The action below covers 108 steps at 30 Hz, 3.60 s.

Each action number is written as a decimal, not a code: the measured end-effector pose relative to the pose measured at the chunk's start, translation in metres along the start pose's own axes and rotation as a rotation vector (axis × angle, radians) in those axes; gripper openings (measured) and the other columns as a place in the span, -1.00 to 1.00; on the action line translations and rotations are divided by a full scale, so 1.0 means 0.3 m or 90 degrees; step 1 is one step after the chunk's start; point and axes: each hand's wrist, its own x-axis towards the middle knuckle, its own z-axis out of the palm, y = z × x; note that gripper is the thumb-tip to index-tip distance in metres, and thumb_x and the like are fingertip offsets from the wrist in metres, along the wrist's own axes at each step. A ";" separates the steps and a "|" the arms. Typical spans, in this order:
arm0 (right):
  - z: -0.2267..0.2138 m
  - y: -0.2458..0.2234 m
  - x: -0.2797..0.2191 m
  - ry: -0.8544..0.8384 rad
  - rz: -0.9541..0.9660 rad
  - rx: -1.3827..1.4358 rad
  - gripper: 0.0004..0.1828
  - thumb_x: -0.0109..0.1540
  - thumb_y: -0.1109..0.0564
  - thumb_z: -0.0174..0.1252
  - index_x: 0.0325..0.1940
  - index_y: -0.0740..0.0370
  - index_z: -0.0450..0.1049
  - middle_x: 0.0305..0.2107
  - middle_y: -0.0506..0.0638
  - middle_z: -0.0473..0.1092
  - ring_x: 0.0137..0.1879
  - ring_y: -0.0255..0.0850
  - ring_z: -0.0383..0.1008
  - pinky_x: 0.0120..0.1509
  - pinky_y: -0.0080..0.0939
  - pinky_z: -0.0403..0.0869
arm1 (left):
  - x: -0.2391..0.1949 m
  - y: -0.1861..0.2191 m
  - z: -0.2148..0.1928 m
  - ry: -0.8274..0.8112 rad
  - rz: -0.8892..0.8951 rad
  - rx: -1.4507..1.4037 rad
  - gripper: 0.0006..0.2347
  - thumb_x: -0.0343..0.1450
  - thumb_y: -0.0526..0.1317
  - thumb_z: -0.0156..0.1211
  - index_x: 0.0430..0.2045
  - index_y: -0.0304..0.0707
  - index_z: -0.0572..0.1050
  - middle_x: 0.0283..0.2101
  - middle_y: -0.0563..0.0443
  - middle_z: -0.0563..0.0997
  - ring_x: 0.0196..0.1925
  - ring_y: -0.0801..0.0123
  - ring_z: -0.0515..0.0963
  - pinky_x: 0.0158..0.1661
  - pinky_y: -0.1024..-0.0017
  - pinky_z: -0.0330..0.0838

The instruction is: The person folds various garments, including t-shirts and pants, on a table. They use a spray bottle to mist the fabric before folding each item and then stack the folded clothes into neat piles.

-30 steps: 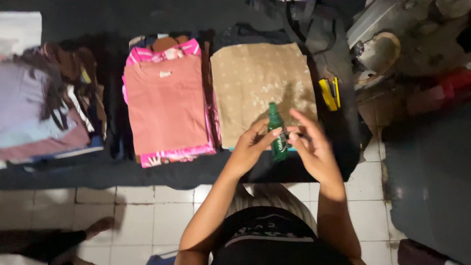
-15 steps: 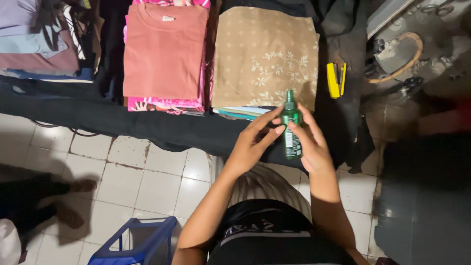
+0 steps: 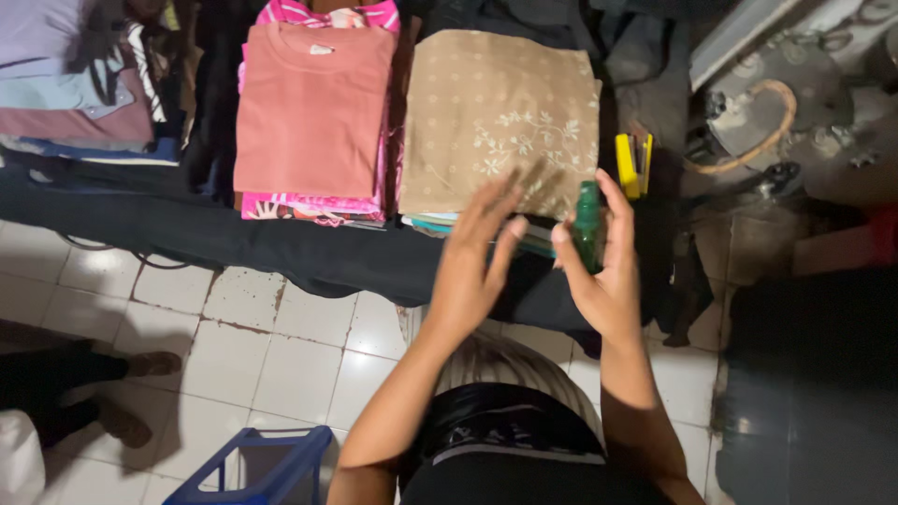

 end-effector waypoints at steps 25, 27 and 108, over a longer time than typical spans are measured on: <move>1.401 -0.140 0.364 -0.357 -0.038 0.070 -0.35 0.40 0.05 0.17 0.51 0.26 0.11 0.13 0.11 0.40 0.21 -0.16 0.45 0.31 -0.18 0.43 | 0.163 -0.632 -0.909 0.232 -0.244 0.544 -0.48 0.60 -0.30 -0.13 0.54 -0.16 0.01 0.61 -0.02 -0.06 0.65 0.14 -0.12 0.49 -0.20 -0.27; 1.443 -0.120 0.354 -0.348 -0.090 0.080 -0.38 0.42 0.06 0.17 0.49 0.28 0.14 0.19 0.10 0.38 0.30 -0.16 0.42 0.37 -0.17 0.40 | 0.157 -0.646 -0.915 0.219 -0.232 0.523 -0.45 0.57 -0.31 -0.12 0.53 -0.15 -0.01 0.61 -0.05 -0.08 0.65 0.10 -0.14 0.47 -0.23 -0.30; 0.314 0.024 0.384 -0.031 -0.148 -0.637 -0.48 0.35 0.02 0.22 0.40 -0.20 0.35 -0.09 0.21 0.44 -0.31 0.18 0.52 -0.32 0.05 0.50 | 0.184 -0.251 -0.266 -0.160 0.001 0.034 -0.35 0.50 -0.18 0.23 0.43 -0.52 0.06 0.54 -0.42 0.04 0.58 -0.28 0.02 0.46 0.05 0.06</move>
